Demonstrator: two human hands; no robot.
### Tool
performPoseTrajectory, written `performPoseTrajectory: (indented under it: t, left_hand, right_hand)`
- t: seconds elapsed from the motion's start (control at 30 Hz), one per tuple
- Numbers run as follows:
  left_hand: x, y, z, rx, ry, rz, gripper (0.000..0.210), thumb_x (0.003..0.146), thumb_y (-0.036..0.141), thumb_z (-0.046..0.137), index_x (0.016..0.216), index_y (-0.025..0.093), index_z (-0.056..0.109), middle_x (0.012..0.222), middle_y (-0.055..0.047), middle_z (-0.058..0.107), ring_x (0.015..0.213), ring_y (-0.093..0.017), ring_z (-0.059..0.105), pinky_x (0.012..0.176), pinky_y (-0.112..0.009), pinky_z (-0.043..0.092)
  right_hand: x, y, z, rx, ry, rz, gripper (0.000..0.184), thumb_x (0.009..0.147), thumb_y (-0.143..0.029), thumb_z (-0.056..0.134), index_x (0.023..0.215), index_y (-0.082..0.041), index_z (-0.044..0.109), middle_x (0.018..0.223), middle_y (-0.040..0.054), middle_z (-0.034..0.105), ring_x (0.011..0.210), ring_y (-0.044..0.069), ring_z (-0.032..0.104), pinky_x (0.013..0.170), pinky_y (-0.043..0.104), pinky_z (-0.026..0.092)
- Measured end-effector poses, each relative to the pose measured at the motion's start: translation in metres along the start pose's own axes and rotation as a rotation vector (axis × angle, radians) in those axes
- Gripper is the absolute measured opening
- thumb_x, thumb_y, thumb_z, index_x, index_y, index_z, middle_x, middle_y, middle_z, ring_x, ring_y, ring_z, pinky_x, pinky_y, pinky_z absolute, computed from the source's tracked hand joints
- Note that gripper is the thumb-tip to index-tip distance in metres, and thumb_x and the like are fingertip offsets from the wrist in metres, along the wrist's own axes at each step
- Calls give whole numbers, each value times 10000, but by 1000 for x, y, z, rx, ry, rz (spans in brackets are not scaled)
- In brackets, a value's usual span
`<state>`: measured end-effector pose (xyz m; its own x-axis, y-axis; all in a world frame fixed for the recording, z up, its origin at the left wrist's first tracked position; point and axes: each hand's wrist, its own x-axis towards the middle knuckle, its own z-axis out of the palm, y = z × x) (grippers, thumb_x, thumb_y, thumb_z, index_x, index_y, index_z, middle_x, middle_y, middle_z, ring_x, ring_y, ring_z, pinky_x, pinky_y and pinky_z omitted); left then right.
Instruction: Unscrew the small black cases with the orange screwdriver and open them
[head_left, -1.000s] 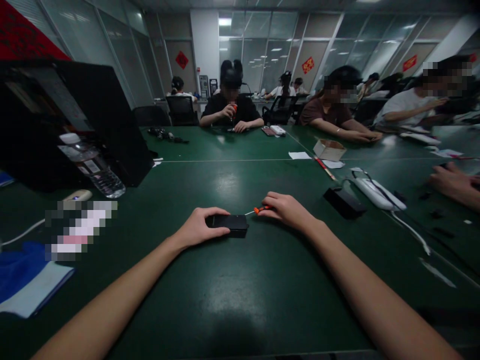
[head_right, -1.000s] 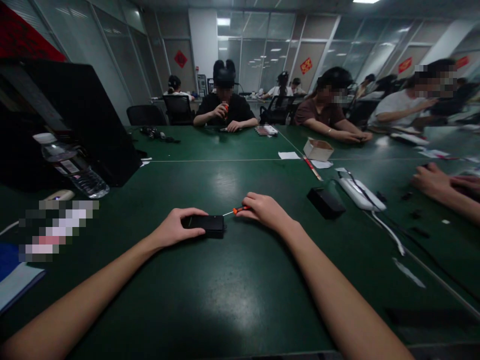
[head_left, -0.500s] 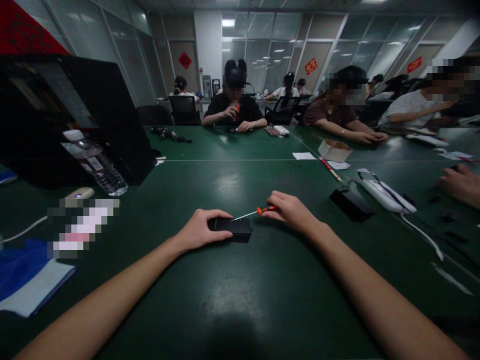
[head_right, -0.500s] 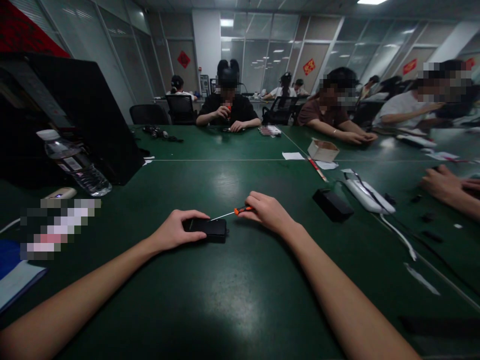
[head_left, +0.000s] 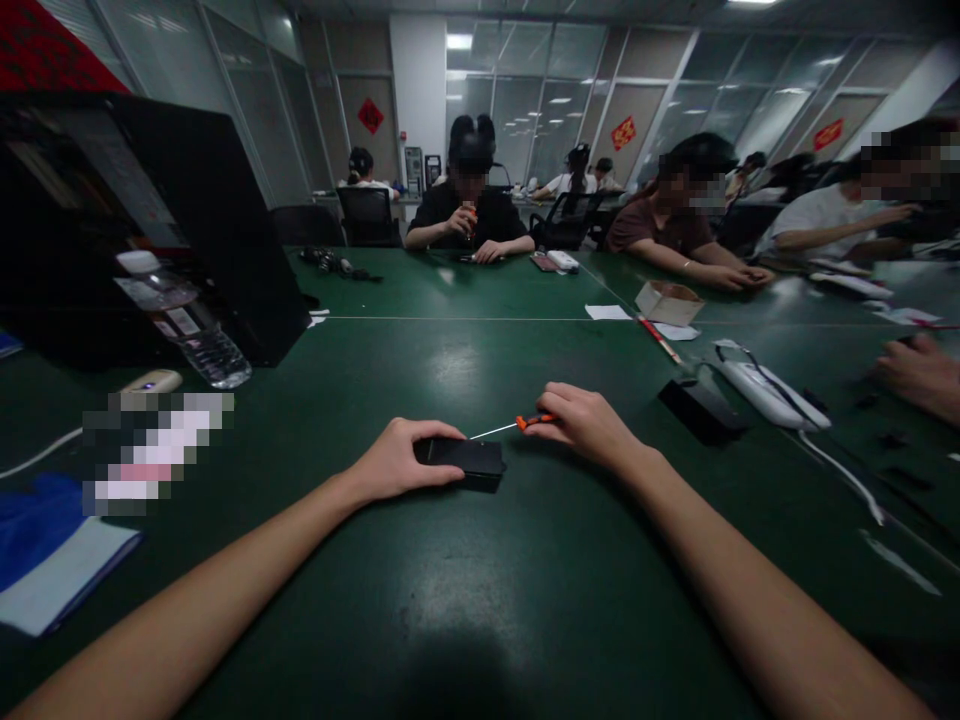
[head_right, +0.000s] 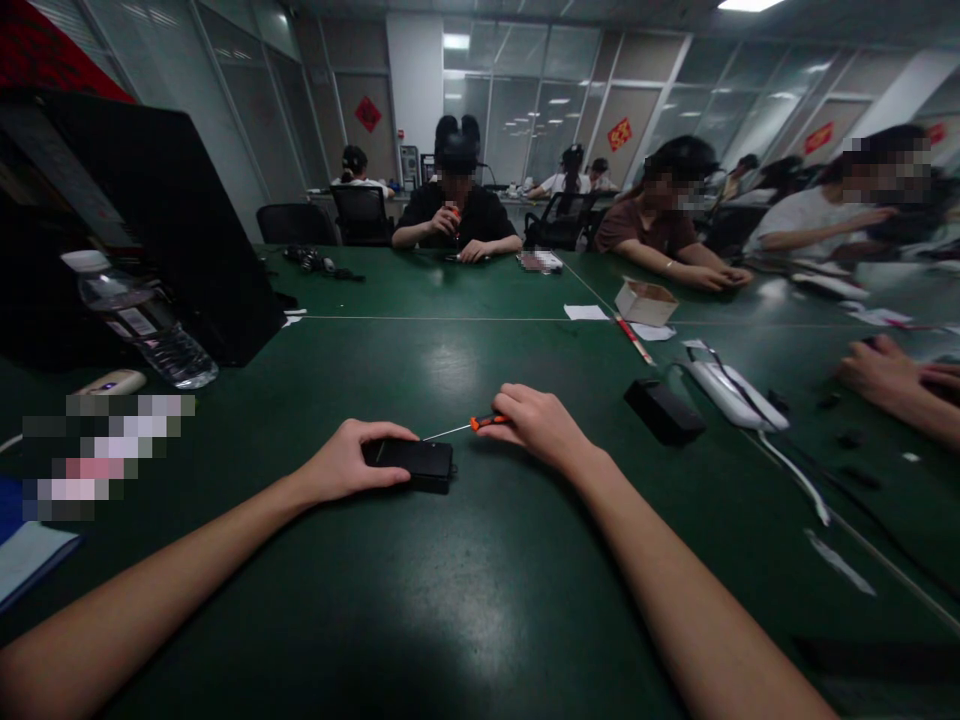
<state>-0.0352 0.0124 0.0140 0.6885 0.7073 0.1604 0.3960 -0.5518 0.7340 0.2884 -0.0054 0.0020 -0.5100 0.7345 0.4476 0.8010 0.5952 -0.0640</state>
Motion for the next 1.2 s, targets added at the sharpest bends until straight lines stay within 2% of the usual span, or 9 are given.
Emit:
performPoseTrajectory:
  t: [0.2, 0.33, 0.43, 0.6, 0.77, 0.93, 1.2]
  left_hand:
    - [-1, 1, 0, 5, 10, 20, 428, 779, 438, 808, 1121, 185, 764, 964, -50, 782, 821, -200, 708, 744, -290, 516]
    - [-2, -3, 2, 2, 37, 30, 448, 781, 432, 817, 1150, 185, 761, 1027, -64, 791, 880, -215, 723, 789, -305, 528]
    - [-2, -5, 3, -2, 50, 31, 479, 775, 439, 828, 1171, 179, 759, 1055, -73, 794, 898, -222, 733, 789, -303, 529]
    - [-3, -5, 4, 5, 66, 44, 475, 770, 434, 835, 1160, 173, 767, 1024, -76, 801, 849, -216, 734, 760, -296, 531]
    - [-2, -4, 4, 15, 74, 68, 476, 768, 433, 841, 1160, 172, 771, 1000, -72, 803, 825, -210, 733, 729, -286, 522]
    - [-2, -6, 6, 13, 82, 83, 506, 761, 424, 849, 1182, 156, 765, 1031, -86, 806, 847, -220, 745, 760, -299, 540]
    - [-1, -7, 5, -3, 69, 132, 513, 772, 399, 853, 1202, 139, 754, 1147, -123, 784, 1008, -257, 754, 890, -333, 561]
  right_hand:
    - [4, -20, 11, 32, 21, -57, 490, 1016, -598, 422, 879, -189, 654, 823, 73, 641, 681, 166, 569, 616, 287, 418]
    - [5, -30, 16, -23, 45, -104, 448, 1039, -526, 428, 957, -180, 699, 868, 88, 696, 667, 157, 614, 607, 281, 446]
    - [7, -34, 15, 57, 32, -111, 402, 1049, -469, 437, 1018, -173, 706, 879, 95, 715, 706, 170, 649, 636, 287, 479]
    - [12, -38, 13, 341, -61, -64, 371, 1062, -406, 418, 1043, -165, 700, 847, 73, 711, 719, 155, 657, 668, 276, 499]
    - [12, -41, 10, 323, -30, -64, 327, 1047, -374, 459, 1051, -153, 700, 840, 74, 690, 719, 161, 638, 665, 286, 485]
    - [12, -45, 11, 310, 20, -77, 290, 1038, -313, 467, 1128, -152, 691, 954, 110, 695, 843, 189, 645, 756, 317, 517]
    - [17, -48, 16, 556, -115, 71, 322, 1044, -354, 476, 1062, -158, 731, 884, 65, 731, 745, 145, 652, 698, 269, 487]
